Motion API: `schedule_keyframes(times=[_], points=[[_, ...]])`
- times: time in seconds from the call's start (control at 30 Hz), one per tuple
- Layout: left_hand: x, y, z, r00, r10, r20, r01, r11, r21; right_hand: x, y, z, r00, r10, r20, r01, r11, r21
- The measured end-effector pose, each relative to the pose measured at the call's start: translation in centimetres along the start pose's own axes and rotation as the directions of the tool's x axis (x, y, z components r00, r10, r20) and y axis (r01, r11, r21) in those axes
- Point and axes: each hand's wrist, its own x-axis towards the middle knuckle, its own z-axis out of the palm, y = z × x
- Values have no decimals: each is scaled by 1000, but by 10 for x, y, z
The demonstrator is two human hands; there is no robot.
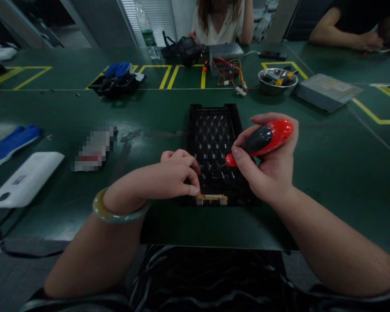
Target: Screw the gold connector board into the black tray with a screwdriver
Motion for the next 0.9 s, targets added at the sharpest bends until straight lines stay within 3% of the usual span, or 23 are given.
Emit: schedule_keyframes(times=[0.43, 0.57, 0.77, 0.9], points=[[4, -2, 6, 998, -50, -49, 51, 998, 26, 0, 8, 1, 1000, 5, -27, -5, 1000, -6], [2, -5, 2, 999, -26, -46, 27, 1000, 9, 2, 8, 2, 990, -23, -141, 34, 997, 76], [0, -11, -5, 999, 11, -49, -13, 999, -37, 5, -6, 3, 932, -74, -354, 171, 953, 251], [0, -11, -6, 998, 48, -34, -49, 999, -9, 0, -14, 5, 967, -21, -252, 84, 966, 244]])
